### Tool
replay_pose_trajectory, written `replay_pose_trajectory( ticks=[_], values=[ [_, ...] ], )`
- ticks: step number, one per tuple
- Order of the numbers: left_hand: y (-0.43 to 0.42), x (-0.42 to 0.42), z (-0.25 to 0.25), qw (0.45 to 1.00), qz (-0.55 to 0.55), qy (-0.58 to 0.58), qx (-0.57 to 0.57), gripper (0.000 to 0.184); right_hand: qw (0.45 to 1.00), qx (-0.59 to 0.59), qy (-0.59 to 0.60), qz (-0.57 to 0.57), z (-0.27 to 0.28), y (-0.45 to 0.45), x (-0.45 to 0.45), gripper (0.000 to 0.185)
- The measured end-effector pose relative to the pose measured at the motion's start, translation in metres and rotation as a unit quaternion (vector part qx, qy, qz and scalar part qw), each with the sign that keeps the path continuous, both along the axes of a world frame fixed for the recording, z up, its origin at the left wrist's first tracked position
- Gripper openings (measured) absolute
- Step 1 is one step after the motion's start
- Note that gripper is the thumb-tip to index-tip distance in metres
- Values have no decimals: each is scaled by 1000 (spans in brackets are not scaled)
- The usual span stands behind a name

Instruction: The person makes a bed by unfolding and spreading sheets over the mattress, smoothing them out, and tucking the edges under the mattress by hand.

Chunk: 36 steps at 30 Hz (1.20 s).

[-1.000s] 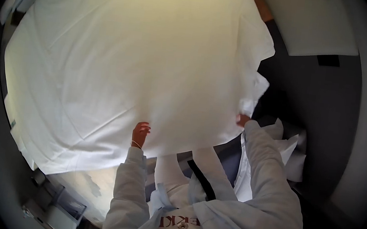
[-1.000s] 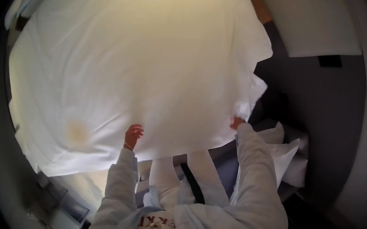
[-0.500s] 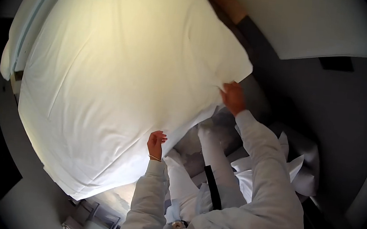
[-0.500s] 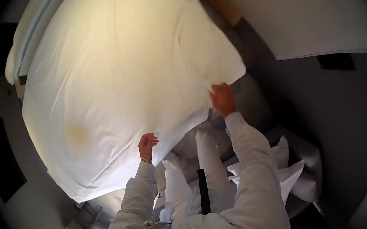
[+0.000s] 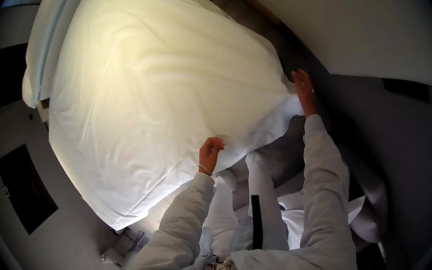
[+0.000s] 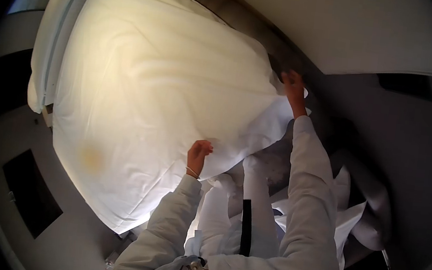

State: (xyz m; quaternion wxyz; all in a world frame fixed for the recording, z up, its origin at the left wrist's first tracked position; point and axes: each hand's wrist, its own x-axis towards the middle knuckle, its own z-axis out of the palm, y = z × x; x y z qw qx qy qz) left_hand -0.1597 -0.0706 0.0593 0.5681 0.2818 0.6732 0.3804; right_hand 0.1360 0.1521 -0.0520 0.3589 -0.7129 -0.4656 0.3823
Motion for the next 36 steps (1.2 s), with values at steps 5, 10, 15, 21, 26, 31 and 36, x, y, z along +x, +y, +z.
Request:
replay_pose_trajectory(
  ticks=[5, 10, 15, 21, 26, 31, 36],
  values=[
    [1, 7, 6, 995, -40, 86, -24, 11, 997, -32, 34, 66, -15, 42, -20, 69],
    [-2, -2, 6, 997, -22, 63, -43, 12, 967, -189, 150, 86, -13, 60, -32, 59],
    [-4, -4, -8, 997, -29, 39, -67, 10, 968, -141, 114, 173, 45, 67, -60, 48],
    [12, 18, -17, 998, -35, 14, -49, 9, 967, 36, 151, 202, 23, 98, -61, 31],
    [18, 20, 7, 998, -27, 49, -36, 7, 979, 126, -11, 158, 37, 88, -57, 19],
    [-1, 4, 2, 984, -54, 149, -82, 10, 889, 232, -270, 288, 73, 98, -41, 10],
    [3, -3, -7, 950, 10, 311, 3, 18, 878, 89, -388, 265, 92, 85, -51, 9]
  ],
)
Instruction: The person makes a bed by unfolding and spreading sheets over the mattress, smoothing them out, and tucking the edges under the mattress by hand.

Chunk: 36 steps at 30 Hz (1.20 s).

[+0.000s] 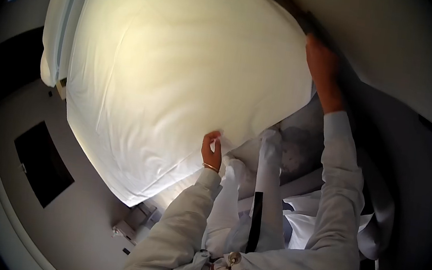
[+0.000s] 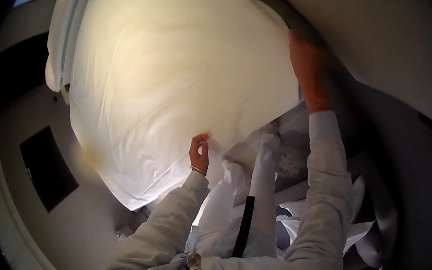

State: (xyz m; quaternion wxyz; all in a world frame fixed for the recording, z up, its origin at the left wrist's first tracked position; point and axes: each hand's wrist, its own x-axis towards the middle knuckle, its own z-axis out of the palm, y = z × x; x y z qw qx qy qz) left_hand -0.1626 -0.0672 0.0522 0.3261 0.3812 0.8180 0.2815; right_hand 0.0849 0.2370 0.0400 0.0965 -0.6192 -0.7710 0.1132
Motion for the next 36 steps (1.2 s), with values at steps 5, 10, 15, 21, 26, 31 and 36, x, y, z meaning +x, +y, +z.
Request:
replay_pose_trajectory(
  ticks=[5, 10, 15, 21, 26, 31, 36],
  values=[
    [-25, -31, -1, 976, 204, 29, 63, 34, 950, 81, 134, 272, 21, -79, -78, 28],
    [-112, -75, -17, 951, 289, 104, -21, 40, 928, -47, 150, 339, -6, -114, -89, 51],
    [-210, -100, -45, 926, 359, 109, -29, 43, 999, -48, -12, 20, -29, -55, -27, 44],
    [-240, -90, -56, 892, 452, -8, 22, 13, 991, 107, -20, 77, 19, -40, -90, 41],
    [-237, -104, -32, 857, 489, -149, 59, 13, 984, 105, -55, 130, 5, -112, -224, 43],
    [-332, -122, -33, 780, 562, -262, 86, 12, 938, -39, 102, 330, -17, -347, -395, 43],
    [-460, -127, -45, 693, 633, -338, 76, 13, 664, -272, 226, 659, 0, -591, -436, 46]
  ],
)
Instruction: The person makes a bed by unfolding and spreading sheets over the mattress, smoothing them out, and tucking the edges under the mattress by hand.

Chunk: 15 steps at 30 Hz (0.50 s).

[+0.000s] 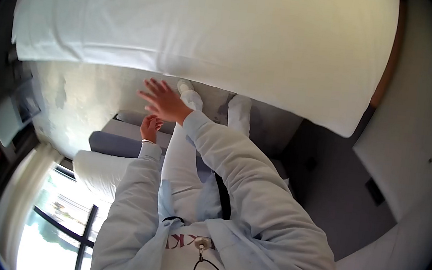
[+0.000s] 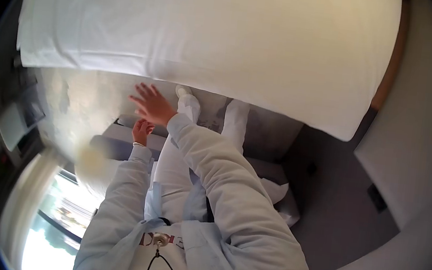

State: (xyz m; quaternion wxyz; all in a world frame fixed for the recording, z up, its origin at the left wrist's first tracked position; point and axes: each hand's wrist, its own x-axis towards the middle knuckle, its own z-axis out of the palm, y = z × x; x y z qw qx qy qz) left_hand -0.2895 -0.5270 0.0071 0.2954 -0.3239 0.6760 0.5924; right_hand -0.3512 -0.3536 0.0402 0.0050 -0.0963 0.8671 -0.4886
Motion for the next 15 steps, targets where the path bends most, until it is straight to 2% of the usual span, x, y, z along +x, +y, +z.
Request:
replay_pose_trajectory(
  ticks=[1, 3, 5, 6, 7, 8, 9, 11, 12, 13, 14, 15],
  values=[
    [-24, 1, -6, 999, 29, -14, -13, 14, 999, -11, 9, 42, 12, -16, -6, 47],
    [-70, 0, -15, 996, 85, -26, -9, 14, 998, 12, -21, 50, 36, -30, -26, 45],
    [-107, 7, -29, 989, 129, -67, 11, 13, 995, 71, -64, -26, 20, -23, -25, 44],
    [-119, 11, -33, 985, 158, -69, 24, 13, 982, 151, -85, -82, 28, -5, -30, 40],
    [-131, 12, -39, 983, 173, -51, 23, 13, 974, 108, -61, -187, 15, 14, -24, 39],
    [-140, 11, -43, 982, 187, -31, 19, 13, 952, 106, -101, -268, 12, 34, -24, 39],
    [-143, 13, -49, 976, 212, -30, 26, 13, 929, 148, -63, -334, -13, 69, -15, 40],
    [-163, 11, -50, 965, 256, 18, 56, 13, 886, 302, -74, -344, -56, 154, -6, 47],
    [-173, 5, -44, 957, 285, 13, 51, 13, 865, 328, -94, -367, -62, 176, -12, 44],
    [-178, -4, -33, 952, 302, 26, 46, 12, 863, 298, -130, -387, -73, 207, -17, 43],
    [-184, -8, -27, 946, 319, 40, 43, 12, 845, 168, -162, -481, -101, 231, -21, 49],
    [-192, -7, -28, 938, 343, 36, 44, 12, 856, 177, -160, -459, -95, 209, -46, 49]
  ],
)
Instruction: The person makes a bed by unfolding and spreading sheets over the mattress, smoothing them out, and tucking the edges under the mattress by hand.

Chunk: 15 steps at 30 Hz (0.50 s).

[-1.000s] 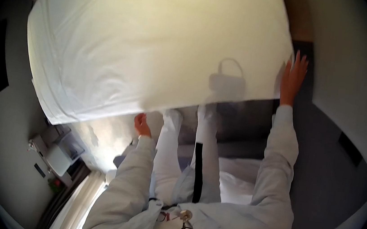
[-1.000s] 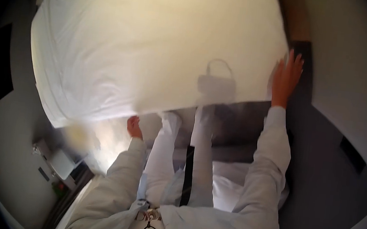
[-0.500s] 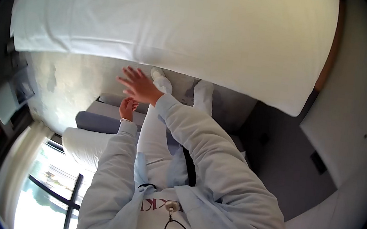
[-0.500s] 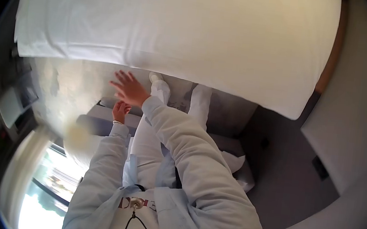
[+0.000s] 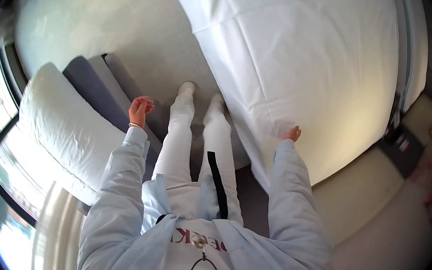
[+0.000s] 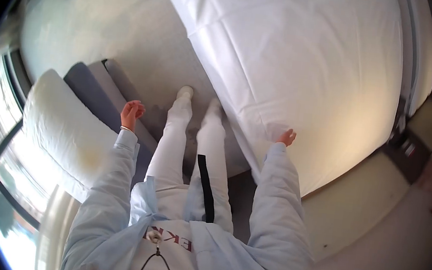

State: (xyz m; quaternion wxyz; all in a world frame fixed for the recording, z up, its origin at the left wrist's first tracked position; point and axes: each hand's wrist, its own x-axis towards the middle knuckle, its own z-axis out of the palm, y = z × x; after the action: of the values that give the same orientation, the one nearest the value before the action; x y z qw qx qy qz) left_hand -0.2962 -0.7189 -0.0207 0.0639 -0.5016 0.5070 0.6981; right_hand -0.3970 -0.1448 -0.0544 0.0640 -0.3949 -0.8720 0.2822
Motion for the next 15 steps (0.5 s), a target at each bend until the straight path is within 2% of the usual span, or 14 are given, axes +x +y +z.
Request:
replay_pose_trajectory(
  ticks=[2, 3, 5, 6, 8, 10, 12, 15],
  values=[
    [-6, -6, 6, 998, 56, 4, -3, 11, 973, -24, -139, -185, 30, -55, -69, 60],
    [-11, -5, 2, 997, 74, 4, -5, 11, 972, 43, -182, -144, 13, -69, -92, 68],
    [-13, 0, -1, 991, 131, 29, 7, 10, 967, 153, -202, -25, 40, -169, -155, 68],
    [-12, -4, 6, 990, 136, 36, -4, 10, 970, 143, -196, -18, 45, -197, -181, 68],
    [-23, -22, 14, 981, 191, -24, 18, 9, 966, 168, -138, 141, 47, -261, -236, 69],
    [-39, -56, 24, 974, 224, -17, 34, 8, 965, 153, -117, 175, 38, -314, -295, 69],
    [-56, -97, 38, 974, 227, 13, 15, 8, 965, 127, -98, 208, 34, -372, -353, 70],
    [-89, -167, 45, 981, 194, -1, 8, 9, 920, 85, 24, 381, 45, -461, -397, 72]
  ],
)
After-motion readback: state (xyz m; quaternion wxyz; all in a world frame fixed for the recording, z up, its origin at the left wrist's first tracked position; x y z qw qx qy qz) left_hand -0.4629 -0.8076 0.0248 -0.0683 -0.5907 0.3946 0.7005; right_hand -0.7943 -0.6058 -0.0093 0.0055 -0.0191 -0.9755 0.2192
